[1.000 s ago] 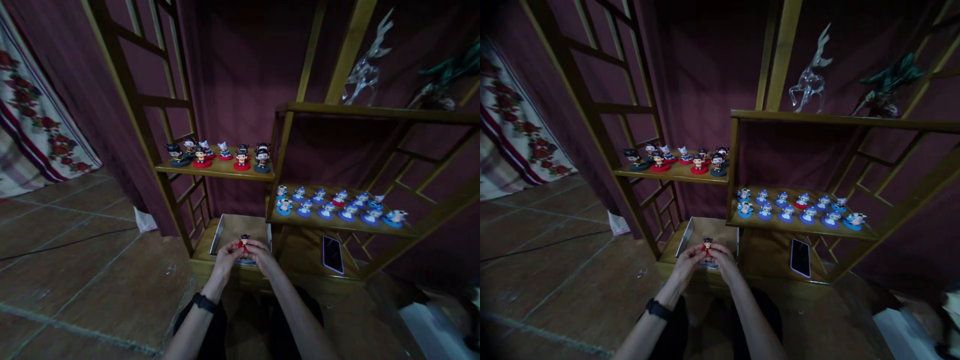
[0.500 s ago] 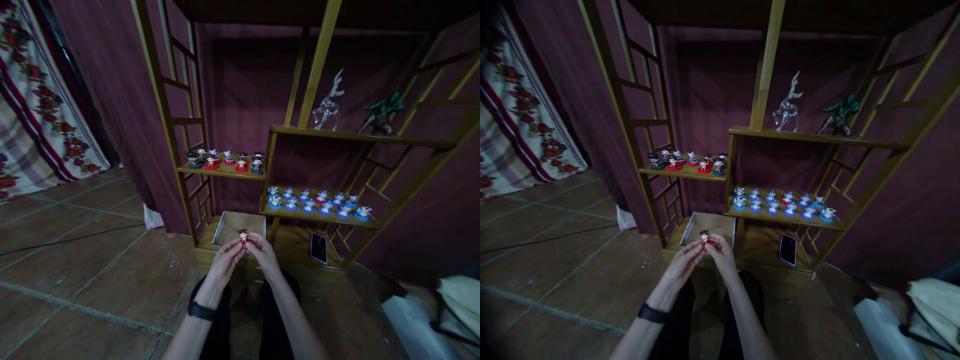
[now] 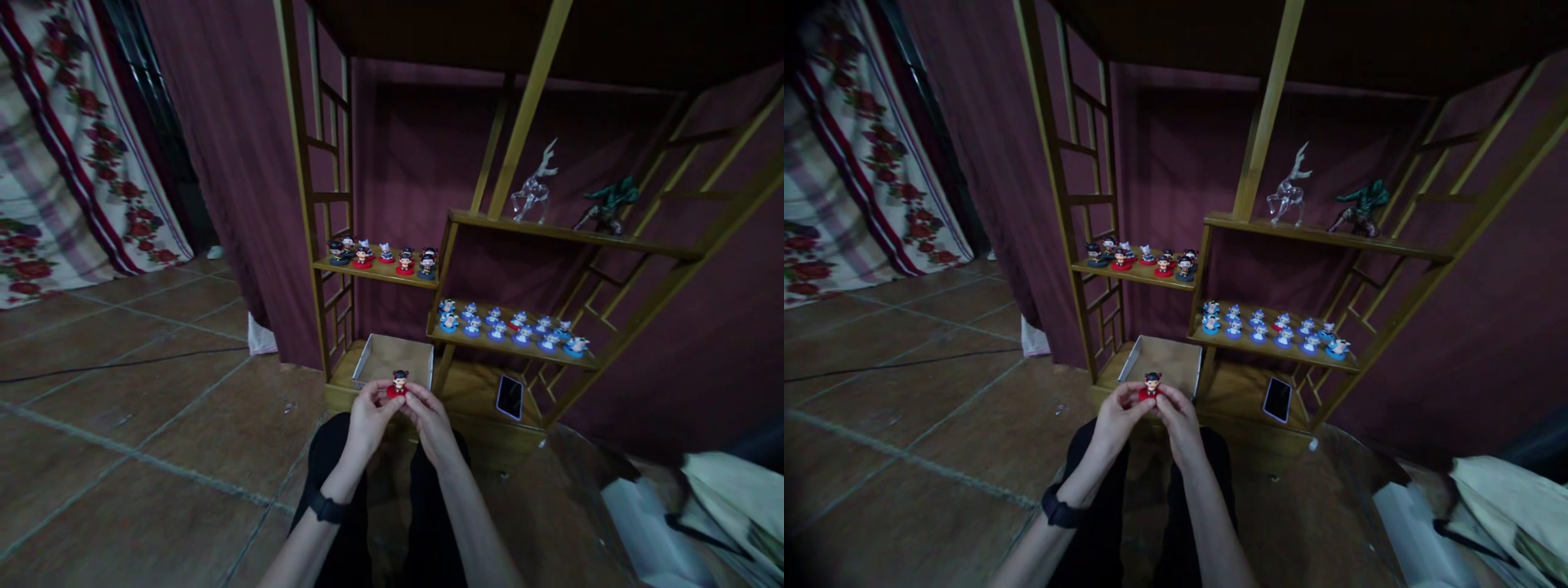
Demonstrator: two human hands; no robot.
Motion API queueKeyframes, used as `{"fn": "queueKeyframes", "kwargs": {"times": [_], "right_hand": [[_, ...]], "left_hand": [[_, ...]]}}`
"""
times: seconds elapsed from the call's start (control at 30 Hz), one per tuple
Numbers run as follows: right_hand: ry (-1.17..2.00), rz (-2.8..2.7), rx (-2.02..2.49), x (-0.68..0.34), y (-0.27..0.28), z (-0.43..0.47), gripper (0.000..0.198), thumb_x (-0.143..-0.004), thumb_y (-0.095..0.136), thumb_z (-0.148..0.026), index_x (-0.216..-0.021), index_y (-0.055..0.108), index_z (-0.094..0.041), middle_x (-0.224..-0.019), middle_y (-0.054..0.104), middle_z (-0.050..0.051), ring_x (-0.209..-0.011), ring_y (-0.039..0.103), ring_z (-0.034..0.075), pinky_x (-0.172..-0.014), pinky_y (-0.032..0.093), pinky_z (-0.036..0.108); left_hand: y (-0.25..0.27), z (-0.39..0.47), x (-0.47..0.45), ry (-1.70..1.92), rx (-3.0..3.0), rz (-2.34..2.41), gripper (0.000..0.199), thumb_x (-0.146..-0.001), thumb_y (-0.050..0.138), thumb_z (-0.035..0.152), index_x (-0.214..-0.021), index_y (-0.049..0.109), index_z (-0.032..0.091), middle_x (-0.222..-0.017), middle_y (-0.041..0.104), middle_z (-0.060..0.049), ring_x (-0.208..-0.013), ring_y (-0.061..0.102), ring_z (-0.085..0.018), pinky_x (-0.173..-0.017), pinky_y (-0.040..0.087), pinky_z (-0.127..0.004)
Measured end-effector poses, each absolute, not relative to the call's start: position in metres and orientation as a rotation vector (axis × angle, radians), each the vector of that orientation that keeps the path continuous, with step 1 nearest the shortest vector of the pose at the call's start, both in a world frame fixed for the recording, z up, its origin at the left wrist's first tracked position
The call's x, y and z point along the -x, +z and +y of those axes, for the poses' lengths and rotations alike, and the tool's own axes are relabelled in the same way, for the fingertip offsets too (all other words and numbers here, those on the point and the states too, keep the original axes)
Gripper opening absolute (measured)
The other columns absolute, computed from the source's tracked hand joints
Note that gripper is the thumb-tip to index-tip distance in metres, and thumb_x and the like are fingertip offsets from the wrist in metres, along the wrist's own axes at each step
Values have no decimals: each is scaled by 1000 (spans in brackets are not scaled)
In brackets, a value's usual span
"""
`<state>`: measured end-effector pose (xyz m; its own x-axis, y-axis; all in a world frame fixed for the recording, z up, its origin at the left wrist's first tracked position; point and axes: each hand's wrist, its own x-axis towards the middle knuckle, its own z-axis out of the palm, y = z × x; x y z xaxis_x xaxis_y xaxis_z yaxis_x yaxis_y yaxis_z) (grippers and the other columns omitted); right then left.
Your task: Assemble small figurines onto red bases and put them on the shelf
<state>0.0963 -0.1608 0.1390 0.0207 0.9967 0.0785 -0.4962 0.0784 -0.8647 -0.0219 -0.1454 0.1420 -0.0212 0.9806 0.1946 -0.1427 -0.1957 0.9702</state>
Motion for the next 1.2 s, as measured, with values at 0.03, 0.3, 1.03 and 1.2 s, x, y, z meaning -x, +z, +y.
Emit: {"fn": "queueKeyframes", "kwargs": {"times": [0.03, 0.3, 1.03, 1.2], "right_hand": [[1373, -840, 746, -97, 139, -161, 33, -67, 69, -33, -96, 64, -20, -105, 66, 6, -98, 60, 22, -89, 45, 39], [1357, -856, 784, -106, 129, -155, 36, -62, 72, -27, -97, 65, -21, -102, 68, 5, -93, 62, 22, -92, 43, 41], [1201, -880, 931, -111, 110, -124, 32, -62, 65, -18, -94, 64, -23, -96, 66, 1, -89, 59, 17, -84, 46, 33], [1180, -888, 937, -120, 99, -118, 33, -62, 61, -16, -95, 63, -22, -99, 65, 3, -92, 58, 18, -85, 45, 35]], "left_hand": [[141, -146, 23, 1435, -1329, 1041, 36, -63, 72, 26, -95, 61, 13, -88, 65, -7, -78, 62, -17, -75, 50, -32], [141, -150, 23, 1395, -1796, 1133, 34, -76, 59, 22, -109, 57, 20, -107, 56, -7, -93, 58, -18, -81, 49, -33], [144, -132, 20, 1003, -2516, 1307, 40, -88, 38, 18, -128, 40, 18, -127, 48, -13, -116, 49, -21, -95, 43, -36], [148, -129, 21, 869, -2685, 1267, 47, -84, 39, 10, -131, 36, 14, -131, 45, -16, -120, 46, -22, -97, 41, -36]]}}
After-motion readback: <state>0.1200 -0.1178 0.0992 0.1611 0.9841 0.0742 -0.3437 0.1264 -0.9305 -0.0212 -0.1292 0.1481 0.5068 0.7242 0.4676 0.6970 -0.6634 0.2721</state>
